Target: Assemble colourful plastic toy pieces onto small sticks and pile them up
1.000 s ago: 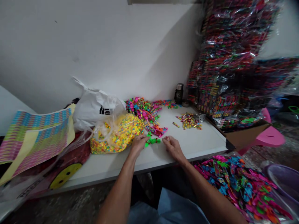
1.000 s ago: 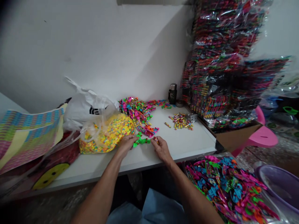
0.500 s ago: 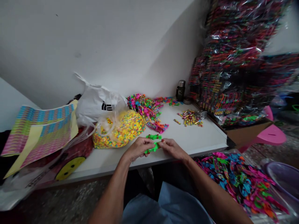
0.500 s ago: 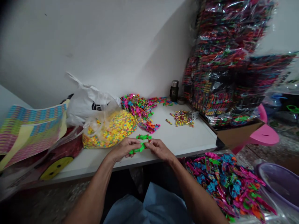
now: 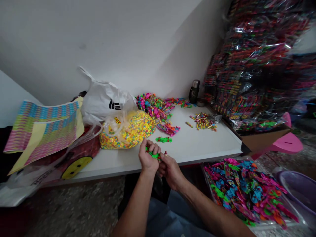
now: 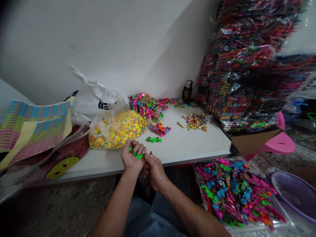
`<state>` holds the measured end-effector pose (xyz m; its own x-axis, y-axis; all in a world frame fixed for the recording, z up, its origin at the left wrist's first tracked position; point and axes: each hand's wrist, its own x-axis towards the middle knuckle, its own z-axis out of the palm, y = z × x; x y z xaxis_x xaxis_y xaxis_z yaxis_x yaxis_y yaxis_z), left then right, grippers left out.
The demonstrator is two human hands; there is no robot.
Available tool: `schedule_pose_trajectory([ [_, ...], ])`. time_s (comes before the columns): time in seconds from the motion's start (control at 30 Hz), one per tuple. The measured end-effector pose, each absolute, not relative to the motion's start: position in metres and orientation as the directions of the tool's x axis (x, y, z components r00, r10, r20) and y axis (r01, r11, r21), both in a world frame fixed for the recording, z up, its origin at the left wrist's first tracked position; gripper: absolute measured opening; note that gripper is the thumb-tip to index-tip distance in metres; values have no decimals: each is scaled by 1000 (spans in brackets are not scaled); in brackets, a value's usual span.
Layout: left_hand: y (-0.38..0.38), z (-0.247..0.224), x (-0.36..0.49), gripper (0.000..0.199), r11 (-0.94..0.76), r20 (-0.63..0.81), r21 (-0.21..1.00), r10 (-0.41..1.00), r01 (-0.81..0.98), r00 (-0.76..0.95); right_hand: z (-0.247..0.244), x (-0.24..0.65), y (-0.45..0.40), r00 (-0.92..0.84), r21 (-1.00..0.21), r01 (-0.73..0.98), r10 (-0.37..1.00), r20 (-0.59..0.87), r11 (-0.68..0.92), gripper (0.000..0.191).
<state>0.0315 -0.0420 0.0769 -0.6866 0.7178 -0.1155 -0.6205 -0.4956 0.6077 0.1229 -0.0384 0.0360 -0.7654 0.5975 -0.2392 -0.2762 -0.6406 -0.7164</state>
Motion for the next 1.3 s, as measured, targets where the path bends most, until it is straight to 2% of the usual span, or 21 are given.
schedule_pose_trajectory([
  [0.1, -55, 79, 15, 35, -521, -230, 509, 685, -686, -691, 38, 137, -40, -758, -918, -150, 639, -130, -366, 41],
  [0.17, -64, 78, 5, 33, -544, -310, 414, 670, -730, -675, 40, 149, -41, -769, -980, -82, 637, -53, -181, 37],
  [0.3, -77, 76, -5, 26, -578, -386, 214, 691, -788, -612, 42, 165, -44, -782, -999, -17, 622, 31, 28, 34],
  [0.4, -78, 79, -4, 23, -559, -389, 153, 724, -815, -570, 44, 166, -46, -769, -981, 10, 629, 117, 195, 30],
  [0.47, -76, 80, -2, 22, -549, -396, 145, 730, -823, -557, 45, 165, -47, -757, -970, 10, 635, 152, 244, 28],
  [0.67, -71, 76, 6, 19, -525, -400, 151, 742, -837, -538, 45, 164, -49, -764, -967, -8, 622, 170, 254, 28],
  [0.93, -69, 70, 13, 20, -506, -432, 238, 709, -829, -556, 39, 166, -50, -757, -936, 52, 625, 190, 348, 24],
  [1.1, -69, 64, 17, 19, -532, -371, 307, 696, -789, -615, 33, 164, -52, -753, -925, 77, 629, 190, 371, 22],
  [1.3, -69, 61, 19, 17, -535, -400, 338, 663, -774, -633, 22, 165, -50, -732, -811, 115, 601, 322, 574, 19],
])
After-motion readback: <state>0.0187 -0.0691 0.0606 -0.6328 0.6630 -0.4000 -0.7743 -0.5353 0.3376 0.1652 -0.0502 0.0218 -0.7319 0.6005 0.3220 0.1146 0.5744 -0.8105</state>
